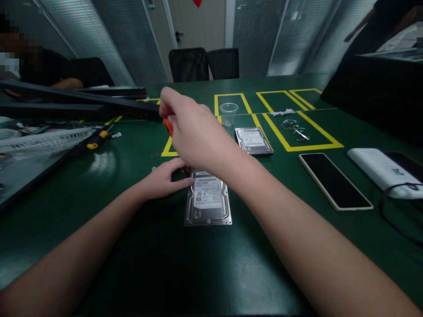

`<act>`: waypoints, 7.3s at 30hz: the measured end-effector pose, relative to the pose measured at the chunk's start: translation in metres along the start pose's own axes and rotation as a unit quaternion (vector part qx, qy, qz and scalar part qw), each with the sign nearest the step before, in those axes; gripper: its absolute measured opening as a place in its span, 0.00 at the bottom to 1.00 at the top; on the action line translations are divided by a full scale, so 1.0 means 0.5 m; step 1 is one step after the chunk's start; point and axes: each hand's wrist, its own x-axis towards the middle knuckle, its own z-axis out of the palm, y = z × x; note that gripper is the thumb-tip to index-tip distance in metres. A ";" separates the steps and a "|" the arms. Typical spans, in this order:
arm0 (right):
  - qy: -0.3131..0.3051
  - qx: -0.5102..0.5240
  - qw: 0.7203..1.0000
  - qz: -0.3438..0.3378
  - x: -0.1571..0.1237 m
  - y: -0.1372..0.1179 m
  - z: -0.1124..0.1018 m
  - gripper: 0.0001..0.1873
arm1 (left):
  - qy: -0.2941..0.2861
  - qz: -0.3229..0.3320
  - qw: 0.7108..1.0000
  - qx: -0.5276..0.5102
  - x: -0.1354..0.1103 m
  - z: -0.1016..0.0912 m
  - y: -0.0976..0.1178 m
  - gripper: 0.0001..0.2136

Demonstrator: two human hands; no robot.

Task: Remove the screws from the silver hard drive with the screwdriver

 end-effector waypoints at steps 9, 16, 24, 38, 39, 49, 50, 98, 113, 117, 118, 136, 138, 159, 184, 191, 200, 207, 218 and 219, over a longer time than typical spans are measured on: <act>0.024 -0.013 0.999 -0.017 0.003 0.006 0.001 0.06 | 0.005 0.008 1.000 0.001 0.000 0.000 0.001 0.16; 0.033 -0.021 0.999 -0.037 0.002 0.004 0.000 0.07 | 0.002 0.002 1.000 -0.002 0.000 0.000 0.002 0.16; 0.019 -0.009 1.000 -0.020 -0.002 -0.007 -0.007 0.08 | -0.002 -0.001 1.000 -0.001 0.000 -0.001 0.003 0.16; 0.014 0.007 1.000 0.005 0.003 0.005 0.001 0.07 | -0.001 -0.002 1.000 -0.003 0.001 0.000 0.001 0.16; 0.015 0.007 1.000 0.003 0.003 0.005 0.001 0.07 | -0.002 -0.002 1.000 -0.002 0.001 -0.001 0.001 0.16; 0.029 -0.002 1.000 -0.004 0.002 0.001 -0.004 0.08 | -0.002 -0.003 1.000 -0.002 -0.001 -0.002 0.002 0.16; 0.028 -0.001 1.000 -0.005 0.001 0.000 -0.005 0.08 | -0.002 -0.003 1.000 -0.001 -0.001 -0.002 0.002 0.16; 0.045 -0.029 0.998 -0.019 0.002 0.001 -0.004 0.08 | 0.006 -0.002 1.000 0.004 0.000 0.000 0.002 0.17; 0.028 -0.015 0.999 -0.012 0.000 -0.007 -0.006 0.08 | 0.002 -0.003 1.000 -0.006 0.000 0.000 0.000 0.17; 0.025 -0.011 1.000 -0.008 0.001 -0.003 -0.004 0.07 | 0.003 -0.001 1.000 -0.003 0.000 -0.001 0.002 0.17; 0.025 -0.012 1.000 -0.007 0.001 -0.002 -0.003 0.07 | 0.002 0.000 1.000 -0.003 0.000 -0.001 0.002 0.17; 0.030 -0.031 0.999 0.009 0.002 -0.004 -0.006 0.06 | 0.000 -0.003 1.000 0.003 0.001 0.000 0.000 0.17; 0.029 -0.032 0.999 0.009 0.001 -0.005 -0.007 0.06 | 0.001 -0.002 1.000 0.003 0.000 0.000 -0.001 0.17; 0.018 -0.005 1.000 0.003 0.001 -0.010 -0.009 0.07 | 0.000 -0.009 1.000 0.001 -0.002 -0.002 0.003 0.17; 0.013 -0.007 1.000 0.015 0.001 -0.002 -0.008 0.06 | 0.001 0.001 1.000 0.003 -0.001 -0.001 0.001 0.17; 0.021 -0.009 1.000 0.003 0.000 0.001 -0.007 0.07 | 0.003 0.000 1.000 0.002 0.000 -0.001 0.004 0.16; 0.014 -0.007 1.000 0.009 -0.001 -0.006 -0.009 0.06 | 0.002 0.001 1.000 -0.002 0.000 -0.001 0.003 0.17; 0.014 -0.013 1.000 0.000 0.000 -0.002 -0.008 0.06 | 0.001 -0.002 1.000 -0.002 0.000 -0.002 0.005 0.16; -0.004 -0.016 1.000 -0.013 0.001 -0.005 -0.009 0.06 | 0.002 0.000 1.000 -0.006 0.000 0.000 0.002 0.16; -0.002 -0.015 1.000 -0.014 0.002 -0.004 -0.008 0.06 | 0.002 0.000 1.000 -0.007 0.000 0.000 0.002 0.16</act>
